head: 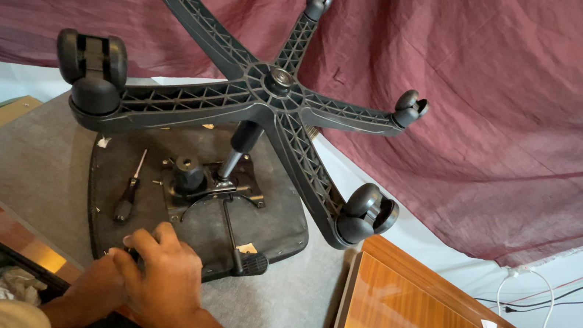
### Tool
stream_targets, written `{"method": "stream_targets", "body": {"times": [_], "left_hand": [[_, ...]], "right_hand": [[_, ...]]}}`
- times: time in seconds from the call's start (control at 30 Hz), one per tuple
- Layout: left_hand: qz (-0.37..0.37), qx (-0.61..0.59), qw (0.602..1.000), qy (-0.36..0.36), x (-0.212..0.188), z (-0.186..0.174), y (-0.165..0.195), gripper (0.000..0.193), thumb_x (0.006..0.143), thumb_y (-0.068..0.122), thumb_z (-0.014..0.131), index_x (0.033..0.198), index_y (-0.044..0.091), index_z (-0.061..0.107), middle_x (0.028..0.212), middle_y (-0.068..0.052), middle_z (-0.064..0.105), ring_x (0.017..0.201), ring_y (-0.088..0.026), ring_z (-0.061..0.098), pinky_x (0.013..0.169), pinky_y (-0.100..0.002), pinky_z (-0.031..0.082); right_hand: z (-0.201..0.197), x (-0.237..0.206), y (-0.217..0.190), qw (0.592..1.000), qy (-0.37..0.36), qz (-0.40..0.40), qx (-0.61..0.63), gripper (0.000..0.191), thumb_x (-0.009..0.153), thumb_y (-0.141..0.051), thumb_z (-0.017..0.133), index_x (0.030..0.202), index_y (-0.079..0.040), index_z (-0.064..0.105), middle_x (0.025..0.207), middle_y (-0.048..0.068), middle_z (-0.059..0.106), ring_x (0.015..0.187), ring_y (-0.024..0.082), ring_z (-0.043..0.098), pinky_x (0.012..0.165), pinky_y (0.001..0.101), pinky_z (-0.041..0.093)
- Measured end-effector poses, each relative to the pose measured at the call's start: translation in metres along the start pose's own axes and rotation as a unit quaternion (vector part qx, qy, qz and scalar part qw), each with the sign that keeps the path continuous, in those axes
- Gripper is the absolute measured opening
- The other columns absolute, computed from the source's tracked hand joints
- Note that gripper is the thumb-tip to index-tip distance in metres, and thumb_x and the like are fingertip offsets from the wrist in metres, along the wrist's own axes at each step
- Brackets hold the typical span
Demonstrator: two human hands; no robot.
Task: The person works on an office chair turned upside down on a table, using a screwdriver and an Allen key to turn screws on the metal mechanism under the seat. They hold the mechanism with one hand while turning the fasteners with the other throughout the clip.
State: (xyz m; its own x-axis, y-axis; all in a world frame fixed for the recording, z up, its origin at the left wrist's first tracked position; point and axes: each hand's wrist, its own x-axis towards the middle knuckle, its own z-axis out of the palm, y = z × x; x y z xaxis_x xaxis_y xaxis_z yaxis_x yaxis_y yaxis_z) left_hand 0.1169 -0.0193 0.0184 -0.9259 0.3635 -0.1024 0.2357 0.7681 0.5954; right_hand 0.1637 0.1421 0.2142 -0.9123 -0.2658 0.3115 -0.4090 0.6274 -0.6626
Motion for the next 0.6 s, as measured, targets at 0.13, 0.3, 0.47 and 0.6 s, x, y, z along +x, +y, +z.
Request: {"method": "stream_targets", "body": {"times": [0.13,0.3,0.47,0.6], "left_hand": [[-0.149,-0.029,0.987,-0.046,-0.005,-0.005,0.002,0.034,0.082,0.030,0.074,0.099,0.002,0.067,0.092,-0.016,0.078,0.093,-0.033,0.076,0.078,-0.043,0.060],[-0.018,-0.024,0.997,0.071,-0.004,0.005,0.001,0.022,0.083,0.024,0.064,0.089,0.005,0.073,0.087,-0.013,0.078,0.086,-0.033,0.076,0.073,-0.044,0.059],[-0.109,-0.067,0.992,0.000,-0.002,0.008,-0.001,0.019,0.082,0.018,0.065,0.092,0.002,0.069,0.085,-0.014,0.078,0.082,-0.031,0.079,0.071,-0.043,0.063],[-0.149,-0.174,0.973,-0.005,-0.005,0.002,-0.003,0.017,0.084,0.016,0.066,0.085,0.000,0.073,0.081,-0.015,0.081,0.082,-0.029,0.077,0.071,-0.044,0.064]], "right_hand": [[-0.003,-0.001,-0.003,0.993,0.076,-0.084,0.030,0.022,0.095,-0.018,0.071,0.114,-0.006,0.070,0.110,0.017,0.069,0.090,0.036,0.069,0.079,0.0437,0.055],[-0.003,-0.005,0.000,0.980,0.095,-0.116,0.128,0.015,0.097,-0.013,0.062,0.110,-0.004,0.061,0.114,0.016,0.067,0.096,0.036,0.069,0.085,0.0420,0.055],[-0.005,-0.001,0.003,0.996,0.057,-0.069,0.016,0.010,0.095,-0.019,0.074,0.099,-0.010,0.074,0.096,0.013,0.067,0.083,0.033,0.069,0.075,0.0430,0.055],[-0.006,-0.004,0.007,0.994,0.033,-0.092,0.039,0.023,0.091,-0.021,0.077,0.109,-0.007,0.075,0.102,0.013,0.070,0.086,0.034,0.070,0.076,0.0431,0.055]]}}
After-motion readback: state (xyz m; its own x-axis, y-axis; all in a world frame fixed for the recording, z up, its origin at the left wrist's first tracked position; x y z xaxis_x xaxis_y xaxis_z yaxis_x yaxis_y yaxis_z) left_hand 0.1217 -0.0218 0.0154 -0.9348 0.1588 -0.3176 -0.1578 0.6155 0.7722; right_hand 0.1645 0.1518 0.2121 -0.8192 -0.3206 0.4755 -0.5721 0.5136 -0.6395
